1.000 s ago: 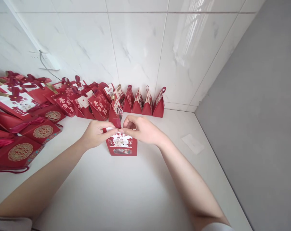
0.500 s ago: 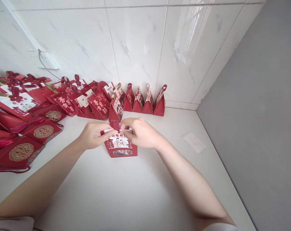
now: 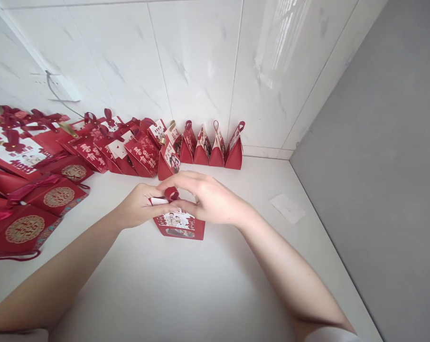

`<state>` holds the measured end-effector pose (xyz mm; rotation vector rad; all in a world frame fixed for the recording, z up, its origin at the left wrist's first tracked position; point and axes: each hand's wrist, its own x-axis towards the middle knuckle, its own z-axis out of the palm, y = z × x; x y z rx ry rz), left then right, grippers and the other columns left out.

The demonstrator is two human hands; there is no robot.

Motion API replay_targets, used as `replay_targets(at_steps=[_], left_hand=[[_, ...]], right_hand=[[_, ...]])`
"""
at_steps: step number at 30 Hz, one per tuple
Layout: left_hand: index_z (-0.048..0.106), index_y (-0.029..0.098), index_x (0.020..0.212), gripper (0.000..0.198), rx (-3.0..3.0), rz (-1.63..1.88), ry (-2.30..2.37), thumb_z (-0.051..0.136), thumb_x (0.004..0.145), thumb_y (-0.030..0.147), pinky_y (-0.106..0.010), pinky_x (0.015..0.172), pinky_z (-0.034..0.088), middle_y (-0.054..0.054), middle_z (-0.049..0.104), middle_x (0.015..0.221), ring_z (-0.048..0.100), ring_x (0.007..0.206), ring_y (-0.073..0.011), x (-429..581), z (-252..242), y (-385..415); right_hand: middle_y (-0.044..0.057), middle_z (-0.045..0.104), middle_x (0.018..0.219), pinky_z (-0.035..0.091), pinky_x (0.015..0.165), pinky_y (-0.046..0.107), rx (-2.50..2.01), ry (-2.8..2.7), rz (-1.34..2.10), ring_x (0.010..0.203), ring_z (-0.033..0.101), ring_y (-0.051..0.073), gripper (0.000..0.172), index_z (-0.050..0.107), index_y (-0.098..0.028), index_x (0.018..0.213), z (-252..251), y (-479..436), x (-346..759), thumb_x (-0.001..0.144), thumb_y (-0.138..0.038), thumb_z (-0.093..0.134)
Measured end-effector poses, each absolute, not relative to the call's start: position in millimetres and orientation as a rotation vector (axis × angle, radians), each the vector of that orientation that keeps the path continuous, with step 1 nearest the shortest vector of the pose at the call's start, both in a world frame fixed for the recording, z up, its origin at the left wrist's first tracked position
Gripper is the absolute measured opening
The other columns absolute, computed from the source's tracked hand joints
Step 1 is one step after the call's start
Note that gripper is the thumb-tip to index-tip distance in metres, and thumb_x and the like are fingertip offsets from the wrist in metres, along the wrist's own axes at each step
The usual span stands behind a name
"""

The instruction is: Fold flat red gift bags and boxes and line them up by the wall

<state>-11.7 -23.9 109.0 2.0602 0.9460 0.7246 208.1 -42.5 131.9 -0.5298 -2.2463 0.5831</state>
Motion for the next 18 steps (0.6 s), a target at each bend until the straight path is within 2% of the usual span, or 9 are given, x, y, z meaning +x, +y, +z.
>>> replay_targets(at_steps=[5, 11, 15, 18], left_hand=[[0.078, 0.020, 0.087, 0.020, 2.035, 0.690, 0.977, 0.072, 0.080, 0.038, -0.026, 0.059, 0.052, -0.003, 0.075, 0.079, 0.069, 0.071, -0.0202, -11, 112, -25], [0.077, 0.019, 0.091, 0.022, 2.033, 0.690, 0.981, 0.071, 0.081, 0.038, -0.025, 0.058, 0.049, -0.003, 0.073, 0.078, 0.066, 0.069, -0.0184, -12, 108, -24], [0.072, 0.014, 0.074, 0.025, 2.095, 0.711, 0.966, 0.068, 0.084, 0.037, -0.024, 0.049, 0.036, -0.001, 0.059, 0.060, 0.052, 0.056, -0.0126, -11, 106, -24], [0.054, 0.014, 0.056, 0.039, 2.110, 0.746, 0.946, 0.066, 0.086, 0.036, -0.024, 0.048, 0.027, 0.002, 0.042, 0.053, 0.038, 0.052, -0.0088, -10, 104, -24]], right_hand=[[0.003, 0.067, 0.101, 0.054, 0.079, 0.034, -0.643, -2.307, 0.524, 0.090, 0.064, 0.019, 0.014, 0.063, -0.023, 0.102, 143, -42, 230, 0.091, -0.015, 0.061], [0.003, 0.067, 0.106, 0.053, 0.078, 0.033, -0.750, -2.323, 0.478, 0.093, 0.065, 0.020, 0.017, 0.061, -0.024, 0.107, 148, -48, 237, 0.093, -0.016, 0.059], [0.002, 0.069, 0.103, 0.052, 0.069, 0.027, -0.775, -2.232, 0.541, 0.083, 0.067, 0.016, 0.017, 0.060, -0.024, 0.108, 144, -49, 229, 0.092, -0.020, 0.061], [0.000, 0.070, 0.088, 0.048, 0.062, 0.023, -0.853, -2.127, 0.501, 0.071, 0.065, 0.013, 0.008, 0.062, -0.021, 0.098, 140, -49, 220, 0.092, -0.017, 0.058]])
